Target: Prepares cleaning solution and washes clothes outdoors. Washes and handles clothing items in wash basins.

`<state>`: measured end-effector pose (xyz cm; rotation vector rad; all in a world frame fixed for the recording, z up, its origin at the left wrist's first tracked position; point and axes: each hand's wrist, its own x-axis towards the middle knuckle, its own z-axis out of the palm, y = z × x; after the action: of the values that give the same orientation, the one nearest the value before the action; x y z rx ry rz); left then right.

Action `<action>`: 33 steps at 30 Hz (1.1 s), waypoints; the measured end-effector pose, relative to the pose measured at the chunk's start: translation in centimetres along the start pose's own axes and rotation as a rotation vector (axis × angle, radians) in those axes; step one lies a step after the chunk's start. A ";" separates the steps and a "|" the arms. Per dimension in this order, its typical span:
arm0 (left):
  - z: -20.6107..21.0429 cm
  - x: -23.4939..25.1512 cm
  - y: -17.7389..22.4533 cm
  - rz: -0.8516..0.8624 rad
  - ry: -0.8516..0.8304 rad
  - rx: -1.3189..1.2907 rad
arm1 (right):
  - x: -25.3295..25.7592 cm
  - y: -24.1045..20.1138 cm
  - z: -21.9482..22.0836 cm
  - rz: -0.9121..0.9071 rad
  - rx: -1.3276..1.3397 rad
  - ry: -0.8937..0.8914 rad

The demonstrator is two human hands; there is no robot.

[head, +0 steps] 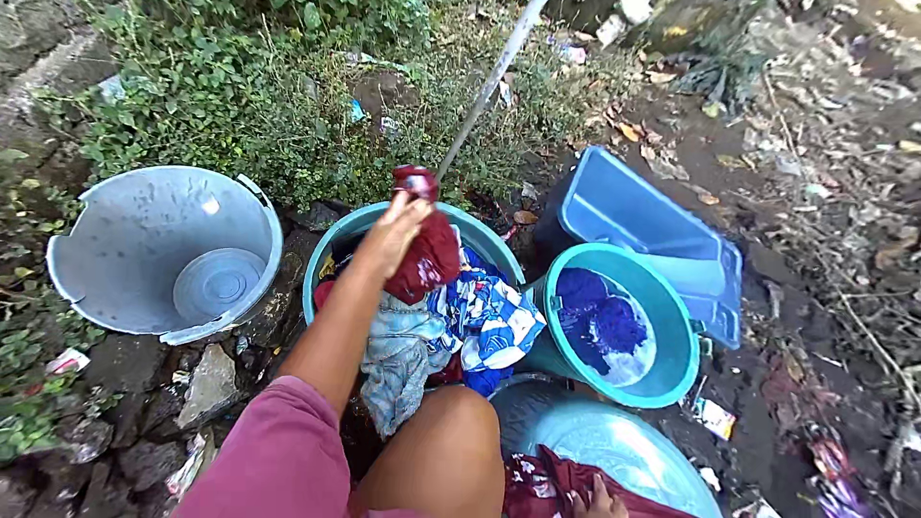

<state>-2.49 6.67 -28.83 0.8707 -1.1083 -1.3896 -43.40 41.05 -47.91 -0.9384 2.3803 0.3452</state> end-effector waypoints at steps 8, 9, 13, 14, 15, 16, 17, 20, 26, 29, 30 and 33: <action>0.3 -3.2 -3.9 0.010 0.129 0.722 | 0.9 0.3 0.7 0.018 -0.015 0.006; 2.3 -3.6 -5.5 -0.047 -0.016 0.755 | 0.9 0.4 0.9 0.016 0.001 0.007; 8.7 -3.9 -13.9 -0.315 -0.500 1.114 | 1.4 0.4 0.9 0.035 0.032 0.012; 9.7 -4.1 -15.6 -0.333 -0.539 1.264 | 1.5 0.4 0.8 0.041 0.033 0.008; 10.6 -4.1 -16.8 -0.333 -0.555 1.379 | 1.6 0.3 0.7 0.050 0.032 0.000; 11.1 -3.8 -17.4 -0.329 -0.549 1.435 | 1.7 0.3 0.5 0.059 0.030 -0.010; 11.3 -3.3 -17.6 -0.337 -0.538 1.436 | 1.7 0.3 0.4 0.066 0.035 -0.022; 10.5 -1.2 -17.0 -0.426 -0.505 1.261 | 1.8 0.5 -0.1 0.052 0.077 -0.054; 6.0 -6.2 -14.0 -0.227 -0.254 0.726 | 1.4 1.6 -0.6 -0.013 0.217 -0.040; 5.6 -9.8 -11.6 -0.195 -0.099 0.384 | 1.7 1.8 -0.3 -0.005 0.204 -0.065; 6.1 -10.4 -10.3 -0.207 -0.027 0.254 | 1.7 1.8 -0.3 0.001 0.199 -0.076; 7.8 -10.2 -6.4 -0.179 0.121 -0.043 | 1.6 1.5 -0.7 0.018 0.194 -0.106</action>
<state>-10.50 17.64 -33.53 1.0288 -0.9240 -1.4807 -45.74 40.96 -48.21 -0.7901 2.2795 0.1632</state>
